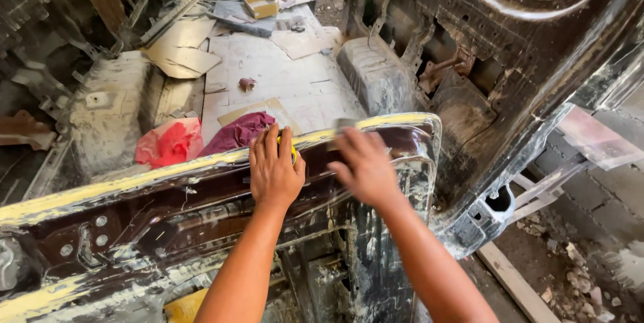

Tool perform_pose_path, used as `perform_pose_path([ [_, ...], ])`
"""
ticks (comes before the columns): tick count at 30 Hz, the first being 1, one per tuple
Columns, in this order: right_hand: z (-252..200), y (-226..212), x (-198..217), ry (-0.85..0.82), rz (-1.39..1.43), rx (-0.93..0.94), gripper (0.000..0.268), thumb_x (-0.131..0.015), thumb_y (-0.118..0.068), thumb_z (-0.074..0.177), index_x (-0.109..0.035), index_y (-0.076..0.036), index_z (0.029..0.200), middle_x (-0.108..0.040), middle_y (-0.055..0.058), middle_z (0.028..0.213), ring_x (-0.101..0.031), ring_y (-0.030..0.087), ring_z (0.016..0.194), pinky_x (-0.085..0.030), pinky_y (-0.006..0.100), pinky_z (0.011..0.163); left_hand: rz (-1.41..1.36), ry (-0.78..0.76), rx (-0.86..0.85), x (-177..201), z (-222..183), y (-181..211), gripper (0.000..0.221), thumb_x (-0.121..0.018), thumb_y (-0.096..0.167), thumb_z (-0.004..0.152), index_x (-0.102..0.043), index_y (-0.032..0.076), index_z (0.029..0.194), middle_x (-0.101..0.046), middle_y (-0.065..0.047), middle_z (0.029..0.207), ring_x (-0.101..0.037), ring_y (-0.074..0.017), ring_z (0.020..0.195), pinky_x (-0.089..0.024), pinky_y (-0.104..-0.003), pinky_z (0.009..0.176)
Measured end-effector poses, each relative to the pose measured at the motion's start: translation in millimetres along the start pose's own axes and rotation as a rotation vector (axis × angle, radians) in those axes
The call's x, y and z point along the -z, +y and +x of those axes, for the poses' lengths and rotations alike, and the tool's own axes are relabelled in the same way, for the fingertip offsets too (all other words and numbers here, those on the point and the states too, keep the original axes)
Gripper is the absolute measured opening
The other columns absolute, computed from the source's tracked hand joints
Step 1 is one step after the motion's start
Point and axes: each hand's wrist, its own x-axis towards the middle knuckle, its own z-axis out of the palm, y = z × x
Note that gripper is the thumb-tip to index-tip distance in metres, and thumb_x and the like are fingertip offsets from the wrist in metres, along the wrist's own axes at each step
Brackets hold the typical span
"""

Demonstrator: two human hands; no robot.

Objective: The person cleans a car door frame using a yellow cloth and a bucket of water. They wipe the surface of the door frame, then rinse the cloth in the bucket and continue wiping.

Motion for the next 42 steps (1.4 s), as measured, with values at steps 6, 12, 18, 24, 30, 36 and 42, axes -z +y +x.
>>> perform_pose_path([
  [6,-2,19,-24,0.220,-0.179,-0.317,0.058,-0.058,-0.045,0.101,-0.056,-0.003,0.142,-0.051,0.021,0.149,-0.048,0.036,0.138,-0.033,0.055,0.116,0.046,-0.007,0.011,0,0,4,0.056,-0.066,0.026,0.089,-0.055,0.005,0.140,-0.050,-0.017,0.145,-0.046,-0.0377,0.135,-0.031,-0.054,0.120],
  [12,7,-23,-21,0.046,0.090,0.092,0.054,-0.064,-0.044,0.098,-0.062,-0.008,0.138,-0.054,0.016,0.146,-0.053,0.032,0.133,-0.034,0.057,0.116,0.000,0.013,-0.019,2,2,1,0.056,-0.065,0.025,0.089,-0.055,0.005,0.140,-0.050,-0.017,0.145,-0.046,-0.0370,0.137,-0.031,-0.054,0.119],
  [18,-8,41,-14,0.267,-0.132,-0.353,0.051,-0.060,-0.039,0.102,-0.062,-0.003,0.139,-0.052,0.018,0.148,-0.053,0.038,0.134,-0.035,0.056,0.115,0.059,-0.004,0.014,1,2,5,0.055,-0.065,0.026,0.090,-0.055,0.004,0.139,-0.050,-0.018,0.144,-0.046,-0.0383,0.135,-0.031,-0.054,0.119],
  [24,6,-41,-33,0.086,0.108,0.062,0.050,-0.057,-0.035,0.101,-0.057,-0.003,0.138,-0.048,0.020,0.152,-0.046,0.037,0.142,-0.030,0.054,0.119,-0.015,0.010,-0.028,-1,-3,-2,0.057,-0.066,0.027,0.086,-0.056,0.005,0.138,-0.050,-0.018,0.143,-0.047,-0.0384,0.135,-0.032,-0.054,0.119],
  [30,-7,47,19,-0.014,-0.119,-0.356,0.044,-0.051,-0.025,0.100,-0.059,-0.009,0.140,-0.051,0.011,0.149,-0.052,0.027,0.135,-0.025,0.059,0.122,0.065,-0.002,0.014,-2,1,4,0.055,-0.066,0.027,0.089,-0.056,0.005,0.139,-0.050,-0.017,0.143,-0.047,-0.0374,0.135,-0.033,-0.055,0.118],
  [36,6,-40,-14,0.072,0.100,-0.234,0.053,-0.054,-0.030,0.096,-0.056,-0.005,0.143,-0.050,0.015,0.148,-0.049,0.033,0.137,-0.032,0.053,0.121,0.023,-0.007,-0.012,0,-2,1,0.060,-0.067,0.027,0.085,-0.056,0.005,0.140,-0.049,-0.018,0.144,-0.046,-0.0385,0.135,-0.032,-0.055,0.117],
  [42,1,-2,6,-0.003,0.006,-0.107,0.057,-0.061,-0.044,0.094,-0.058,-0.008,0.139,-0.051,0.018,0.145,-0.048,0.039,0.131,-0.029,0.059,0.113,0.005,-0.005,-0.014,0,-1,0,0.060,-0.067,0.026,0.086,-0.055,0.005,0.141,-0.049,-0.017,0.145,-0.046,-0.0384,0.136,-0.032,-0.055,0.120],
])
